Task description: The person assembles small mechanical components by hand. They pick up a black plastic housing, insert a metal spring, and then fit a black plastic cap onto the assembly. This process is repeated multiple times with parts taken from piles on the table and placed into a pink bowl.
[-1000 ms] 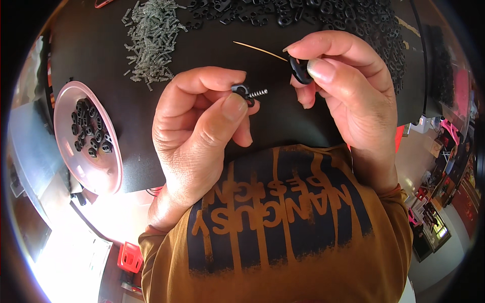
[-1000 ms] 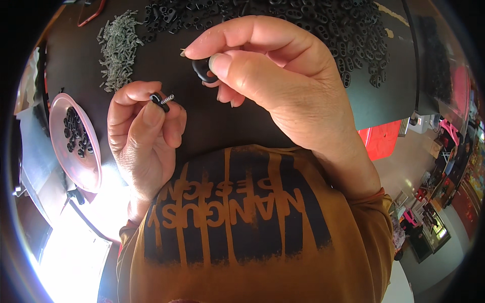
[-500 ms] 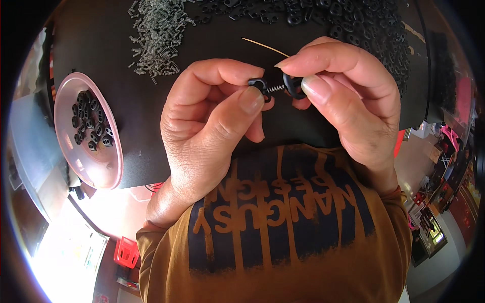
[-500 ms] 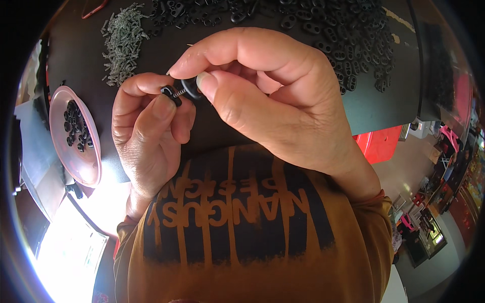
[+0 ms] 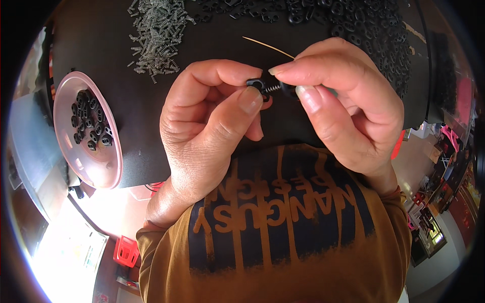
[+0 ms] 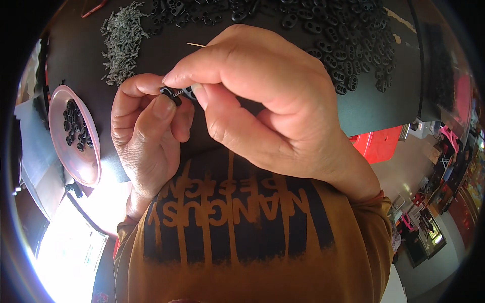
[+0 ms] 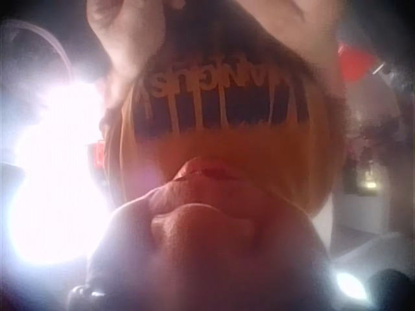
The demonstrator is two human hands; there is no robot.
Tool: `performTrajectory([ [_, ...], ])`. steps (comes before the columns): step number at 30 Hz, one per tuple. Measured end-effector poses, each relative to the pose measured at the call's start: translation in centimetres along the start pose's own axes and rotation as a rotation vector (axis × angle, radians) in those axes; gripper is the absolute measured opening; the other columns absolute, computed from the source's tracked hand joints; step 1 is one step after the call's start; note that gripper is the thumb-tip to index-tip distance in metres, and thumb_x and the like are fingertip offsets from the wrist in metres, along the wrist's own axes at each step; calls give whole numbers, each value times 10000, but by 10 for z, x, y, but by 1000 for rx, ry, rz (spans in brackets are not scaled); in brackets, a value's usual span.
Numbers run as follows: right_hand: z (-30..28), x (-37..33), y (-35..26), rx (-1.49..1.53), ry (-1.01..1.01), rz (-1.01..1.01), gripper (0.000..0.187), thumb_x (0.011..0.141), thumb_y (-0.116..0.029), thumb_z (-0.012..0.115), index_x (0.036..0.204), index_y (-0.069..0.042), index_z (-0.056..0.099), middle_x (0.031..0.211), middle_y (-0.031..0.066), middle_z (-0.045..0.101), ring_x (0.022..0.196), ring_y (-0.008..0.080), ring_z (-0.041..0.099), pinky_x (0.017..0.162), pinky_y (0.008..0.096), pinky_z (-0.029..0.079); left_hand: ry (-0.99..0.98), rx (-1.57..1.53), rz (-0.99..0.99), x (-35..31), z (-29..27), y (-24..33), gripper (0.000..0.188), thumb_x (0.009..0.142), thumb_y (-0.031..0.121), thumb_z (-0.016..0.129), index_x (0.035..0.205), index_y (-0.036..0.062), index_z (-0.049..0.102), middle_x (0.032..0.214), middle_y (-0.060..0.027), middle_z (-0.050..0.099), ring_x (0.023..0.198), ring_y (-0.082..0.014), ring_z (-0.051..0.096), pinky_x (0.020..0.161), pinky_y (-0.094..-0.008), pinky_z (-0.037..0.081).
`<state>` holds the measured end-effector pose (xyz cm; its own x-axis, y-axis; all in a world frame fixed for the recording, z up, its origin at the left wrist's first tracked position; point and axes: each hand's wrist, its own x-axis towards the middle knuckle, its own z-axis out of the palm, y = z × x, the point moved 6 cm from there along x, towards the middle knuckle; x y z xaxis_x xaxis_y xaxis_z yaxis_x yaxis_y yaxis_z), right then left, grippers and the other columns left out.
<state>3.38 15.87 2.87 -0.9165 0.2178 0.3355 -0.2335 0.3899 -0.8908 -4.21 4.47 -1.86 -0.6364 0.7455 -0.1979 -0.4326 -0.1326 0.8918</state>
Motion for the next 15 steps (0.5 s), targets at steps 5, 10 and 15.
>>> performTrajectory([
  [5,2,2,-3,-98,-19,-59,241,768,82,471,973,42,592,853,100,549,634,71,466,532,185,364,15,3,-9,0,-1,-1,155,819,61,548,960,8,511,690,-34,537,503,-91,446,483,-211,367],
  [10,2,2,-2,-135,4,-54,245,758,78,483,971,35,597,851,107,561,624,79,473,527,189,371,3,-1,-8,-2,-2,-3,157,826,59,544,969,7,508,707,-40,548,512,-91,456,490,-209,381],
  [15,5,2,-5,-248,15,-223,244,756,76,487,968,31,598,840,122,568,633,103,502,538,204,401,-10,-16,-2,-1,-1,-3,163,832,58,538,984,9,504,735,-55,562,526,-93,468,499,-206,395],
])
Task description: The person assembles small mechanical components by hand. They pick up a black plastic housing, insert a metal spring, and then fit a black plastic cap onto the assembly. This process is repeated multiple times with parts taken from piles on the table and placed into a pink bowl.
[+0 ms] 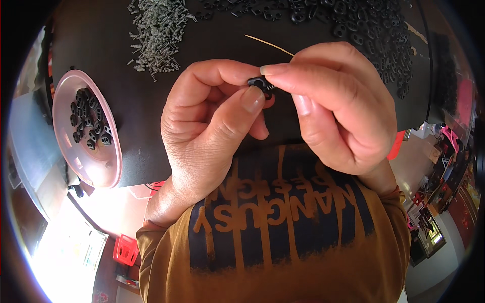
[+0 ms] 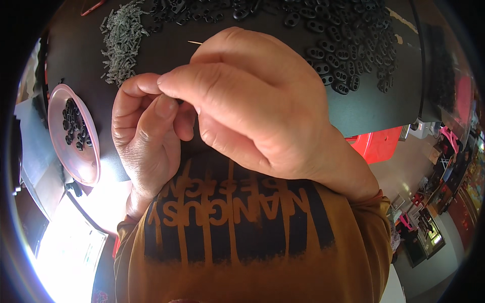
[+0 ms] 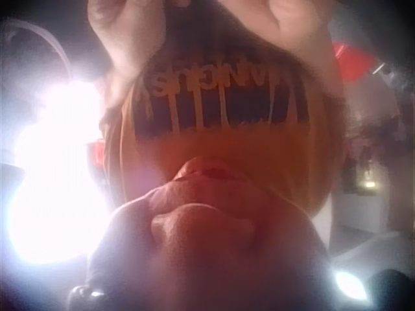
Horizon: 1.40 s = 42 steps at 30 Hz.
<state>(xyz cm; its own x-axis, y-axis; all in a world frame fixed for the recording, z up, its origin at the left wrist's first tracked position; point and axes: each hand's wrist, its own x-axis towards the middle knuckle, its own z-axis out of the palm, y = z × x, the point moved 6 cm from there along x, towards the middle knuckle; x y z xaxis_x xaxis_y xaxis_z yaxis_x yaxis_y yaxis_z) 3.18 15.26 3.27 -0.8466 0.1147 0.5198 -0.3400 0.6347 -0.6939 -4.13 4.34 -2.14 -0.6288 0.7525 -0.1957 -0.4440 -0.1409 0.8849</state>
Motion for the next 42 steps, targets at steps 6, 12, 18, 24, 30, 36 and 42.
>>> performTrajectory([
  [6,1,-1,5,60,13,66,239,768,63,482,977,29,595,846,120,566,625,103,498,538,204,397,-7,10,-15,-1,-1,0,172,836,58,533,998,9,499,741,-67,564,540,-102,488,506,-207,411],
  [12,3,-2,8,198,-6,160,221,794,27,489,988,27,595,860,107,560,632,89,478,539,191,372,-40,-47,-5,-2,-2,0,175,837,48,535,1004,9,499,780,-77,578,564,-107,521,530,-207,445],
  [18,6,-3,9,195,1,138,224,793,27,498,997,33,589,878,107,557,656,78,473,546,185,371,-65,-127,4,-2,-3,0,166,835,24,543,995,3,503,815,-86,596,613,-99,563,574,-199,478],
  [24,11,-11,14,383,118,355,214,807,49,479,1003,56,564,920,114,543,682,73,483,566,181,389,-7,-39,5,-1,0,0,196,838,54,533,1024,4,500,793,-76,591,568,-121,540,529,-219,461],
  [30,7,-6,12,275,23,268,215,812,38,478,1008,56,567,911,117,546,713,93,509,579,187,406,-35,-37,20,-3,-1,0,219,833,48,537,1040,-6,492,797,-78,593,584,-138,561,560,-230,488],
  [36,7,-4,10,192,25,170,232,815,9,492,1028,50,575,889,127,558,713,112,523,588,206,432,-73,-49,42,-2,0,0,269,827,47,545,1081,-14,479,864,-103,585,623,-146,564,585,-240,494],
  [42,10,-6,12,221,47,210,249,811,-13,510,1043,55,568,883,129,562,708,127,531,596,217,437,-133,-73,36,-2,2,0,374,829,48,550,1175,-36,433,1026,-145,561,760,-161,576,660,-256,491],
])
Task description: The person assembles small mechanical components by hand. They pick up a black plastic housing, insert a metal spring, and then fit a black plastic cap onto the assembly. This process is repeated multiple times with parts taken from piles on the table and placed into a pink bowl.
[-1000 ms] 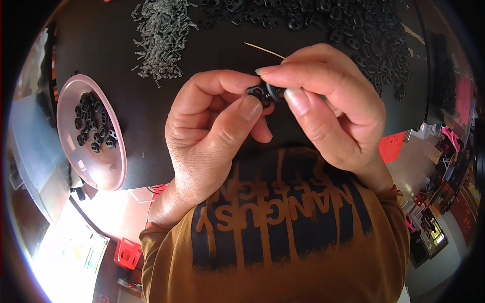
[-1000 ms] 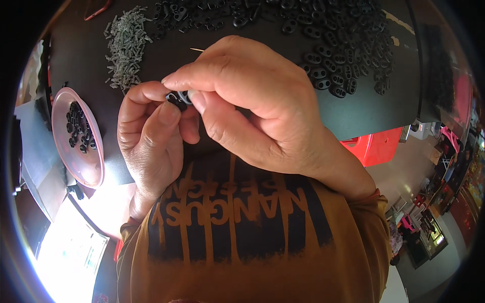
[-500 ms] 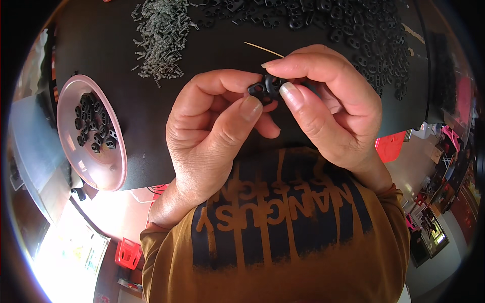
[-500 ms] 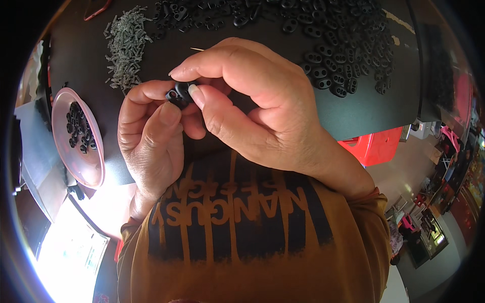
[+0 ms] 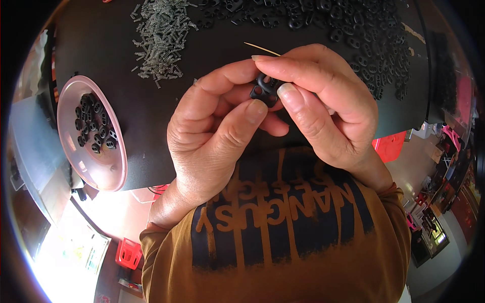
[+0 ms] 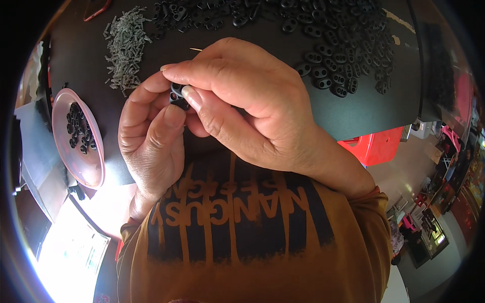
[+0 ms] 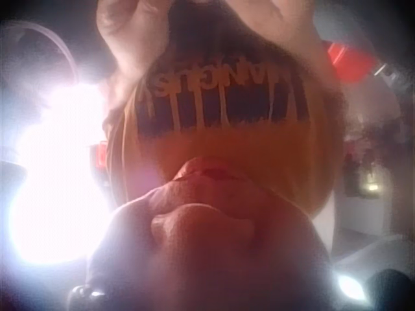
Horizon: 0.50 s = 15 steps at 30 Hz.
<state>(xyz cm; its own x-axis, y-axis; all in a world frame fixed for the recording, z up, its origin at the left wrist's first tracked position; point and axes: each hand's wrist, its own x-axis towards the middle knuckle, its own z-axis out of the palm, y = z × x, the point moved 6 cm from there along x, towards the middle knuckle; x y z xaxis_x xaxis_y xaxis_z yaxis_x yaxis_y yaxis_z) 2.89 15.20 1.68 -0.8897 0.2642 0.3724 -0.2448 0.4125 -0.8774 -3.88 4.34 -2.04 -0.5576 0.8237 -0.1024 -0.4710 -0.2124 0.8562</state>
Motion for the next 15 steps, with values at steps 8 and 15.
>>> performTrajectory([
  [8,3,2,-3,-81,-45,-108,353,793,-83,574,1109,68,529,915,137,557,734,146,533,635,224,430,-65,-25,21,0,-1,0,400,827,15,544,1197,-64,414,1115,-183,532,1011,-206,541,872,-301,442],
  [15,4,-1,0,-71,-57,-100,360,824,-122,553,1127,68,514,958,151,555,773,164,538,656,238,436,-86,-70,76,-1,1,2,390,815,12,565,1177,-60,440,1137,-155,530,1025,-191,534,886,-301,436],
])
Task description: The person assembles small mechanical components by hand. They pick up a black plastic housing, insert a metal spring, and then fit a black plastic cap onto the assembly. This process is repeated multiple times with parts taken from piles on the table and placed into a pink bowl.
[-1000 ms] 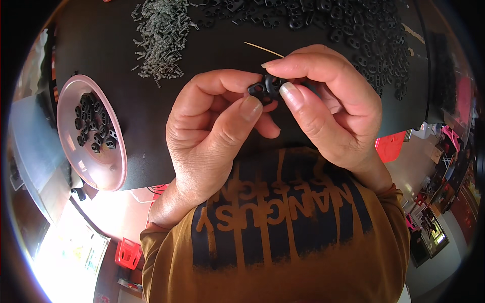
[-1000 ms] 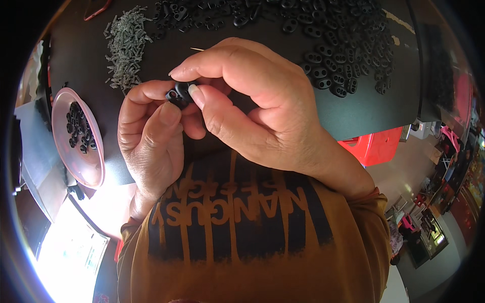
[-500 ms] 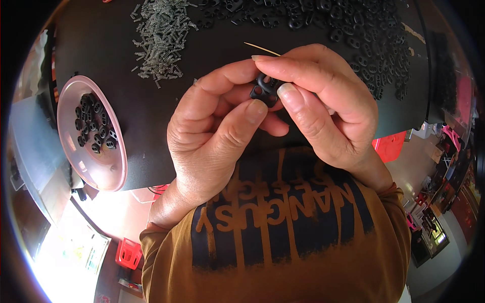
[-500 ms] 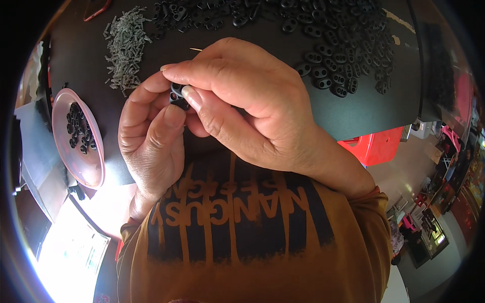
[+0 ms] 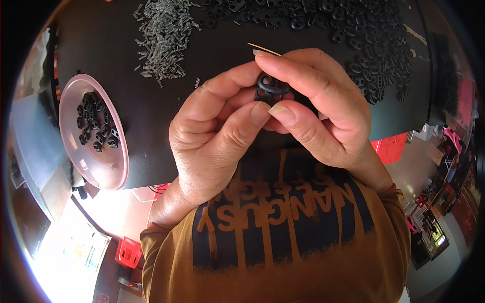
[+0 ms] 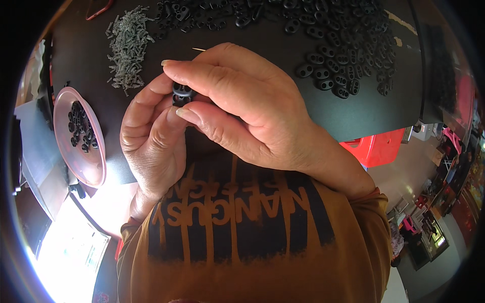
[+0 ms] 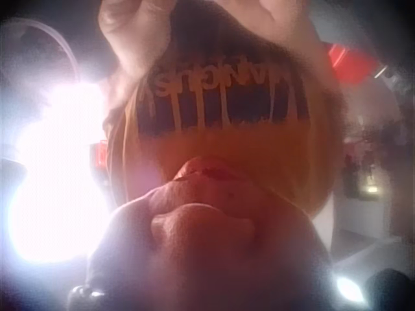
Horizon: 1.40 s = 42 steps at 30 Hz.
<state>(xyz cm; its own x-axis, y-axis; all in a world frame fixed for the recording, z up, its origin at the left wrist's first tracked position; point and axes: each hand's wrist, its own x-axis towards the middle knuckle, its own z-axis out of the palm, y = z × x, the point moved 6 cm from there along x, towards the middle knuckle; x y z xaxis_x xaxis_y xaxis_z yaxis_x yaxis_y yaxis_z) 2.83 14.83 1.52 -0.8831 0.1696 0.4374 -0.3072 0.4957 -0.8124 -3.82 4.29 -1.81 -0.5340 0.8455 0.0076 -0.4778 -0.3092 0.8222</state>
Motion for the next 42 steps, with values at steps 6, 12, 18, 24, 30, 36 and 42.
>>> performTrajectory([
  [6,4,-3,-2,-5,21,-1,347,866,-130,490,1152,67,488,992,154,544,809,185,535,686,256,440,16,-11,51,-2,2,1,361,795,2,592,1135,-46,478,1131,-134,538,1012,-160,533,882,-277,434],
  [12,6,-6,-2,0,58,-50,325,882,-137,455,1130,69,496,997,165,547,820,204,540,693,268,445,95,99,99,-6,0,1,314,777,0,618,1071,-34,513,1049,-105,577,923,-124,555,832,-243,445],
  [18,5,-6,-2,-39,75,-105,304,883,-125,439,1100,78,506,1005,178,557,813,214,548,691,280,449,140,108,117,-6,1,0,299,774,1,621,1052,-28,514,1003,-93,588,882,-119,566,818,-240,444],
  [24,5,-6,1,-2,104,-130,298,880,-117,440,1089,83,508,1012,183,558,821,209,545,691,272,446,117,89,149,-6,3,0,295,791,13,605,1064,-31,503,1007,-103,585,893,-123,567,822,-245,437],
  [30,2,-1,2,60,99,-26,322,863,-112,478,1117,87,493,1011,172,538,815,180,531,683,249,439,57,58,161,2,6,2,307,823,17,553,1111,-39,464,1070,-125,558,950,-137,552,861,-266,420],
  [36,2,-2,2,88,86,30,342,837,-83,524,1131,89,487,1006,163,533,780,152,524,664,233,433,66,47,105,3,3,0,339,827,17,543,1144,-33,434,1047,-121,566,932,-133,558,842,-262,430],
  [42,4,-2,4,55,92,-33,337,831,-71,528,1128,85,492,1007,168,540,779,147,528,666,230,437,96,86,34,1,0,-1,363,829,32,541,1165,-26,417,955,-101,595,849,-115,572,755,-244,461],
])
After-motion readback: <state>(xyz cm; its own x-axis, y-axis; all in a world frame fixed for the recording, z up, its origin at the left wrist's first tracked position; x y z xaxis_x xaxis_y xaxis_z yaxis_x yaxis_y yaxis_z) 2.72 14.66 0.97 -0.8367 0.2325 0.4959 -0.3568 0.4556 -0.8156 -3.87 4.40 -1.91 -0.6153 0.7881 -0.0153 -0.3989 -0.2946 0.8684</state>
